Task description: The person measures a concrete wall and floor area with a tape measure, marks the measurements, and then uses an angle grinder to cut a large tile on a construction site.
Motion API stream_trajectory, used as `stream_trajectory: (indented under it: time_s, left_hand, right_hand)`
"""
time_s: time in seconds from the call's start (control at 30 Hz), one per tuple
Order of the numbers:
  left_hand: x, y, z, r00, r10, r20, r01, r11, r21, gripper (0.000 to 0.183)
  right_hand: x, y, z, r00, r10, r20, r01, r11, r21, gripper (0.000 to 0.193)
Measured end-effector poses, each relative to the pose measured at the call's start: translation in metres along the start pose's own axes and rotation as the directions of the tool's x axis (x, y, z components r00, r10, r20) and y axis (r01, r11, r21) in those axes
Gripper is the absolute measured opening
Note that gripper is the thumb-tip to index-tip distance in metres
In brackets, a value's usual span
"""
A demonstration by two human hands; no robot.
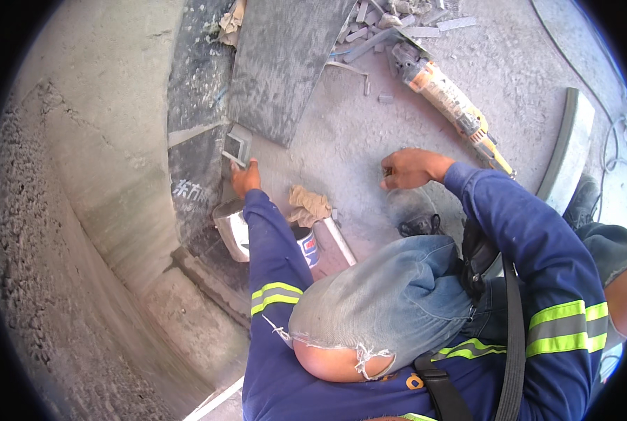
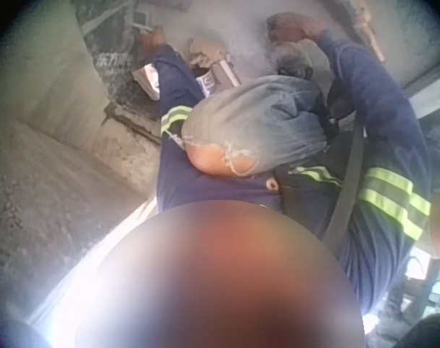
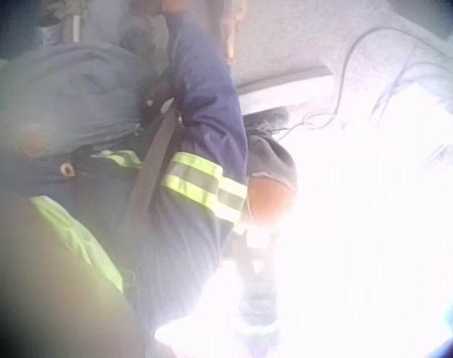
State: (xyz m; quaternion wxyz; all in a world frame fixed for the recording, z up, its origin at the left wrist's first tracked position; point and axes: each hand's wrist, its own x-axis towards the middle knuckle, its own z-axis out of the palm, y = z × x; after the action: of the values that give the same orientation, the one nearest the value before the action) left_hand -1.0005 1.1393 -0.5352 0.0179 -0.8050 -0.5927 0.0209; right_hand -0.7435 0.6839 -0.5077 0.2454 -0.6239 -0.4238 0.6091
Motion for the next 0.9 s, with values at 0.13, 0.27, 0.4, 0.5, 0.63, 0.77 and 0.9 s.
stream_trajectory:
  time_s: [0.13,0.27,0.4,0.5,0.63,0.77,0.9]
  left_hand:
    - [-0.015,0.018,-0.018,0.992,-0.125,-0.018,0.125,0.992,0.013,0.088]
    - [-0.052,0.051,-0.042,0.988,-0.057,-0.144,0.035,0.988,-0.153,0.066]
    - [-0.151,0.104,-0.07,0.912,0.393,0.121,-0.197,0.677,-0.709,0.041]
    - [-0.236,0.141,-0.085,0.71,0.586,0.391,0.07,0.494,-0.867,0.045]
    - [-0.264,0.171,-0.106,0.743,0.416,0.524,0.562,0.039,-0.826,0.046]
    - [-0.279,0.184,-0.118,0.753,0.411,0.514,0.613,-0.153,-0.775,0.045]
    - [-0.275,0.176,-0.119,0.855,0.283,0.434,0.511,-0.324,-0.796,0.036]
  right_hand:
    - [0.002,0.0,0.001,0.999,-0.049,-0.013,0.048,0.998,-0.05,0.052]
    - [0.001,-0.002,0.0,0.999,-0.033,-0.017,0.033,0.999,0.022,0.049]
    - [0.003,-0.023,0.004,0.97,-0.154,-0.186,0.161,0.987,0.019,0.05]
    - [0.008,-0.049,0.012,0.843,-0.394,-0.367,0.405,0.913,-0.05,0.06]
    - [0.002,-0.076,0.009,0.804,-0.358,-0.476,0.309,0.934,-0.181,0.071]
    - [-0.011,-0.097,-0.005,0.764,-0.429,-0.482,0.262,0.888,-0.377,0.084]
    - [-0.028,-0.116,-0.028,0.829,-0.459,-0.318,0.344,0.869,-0.356,0.086]
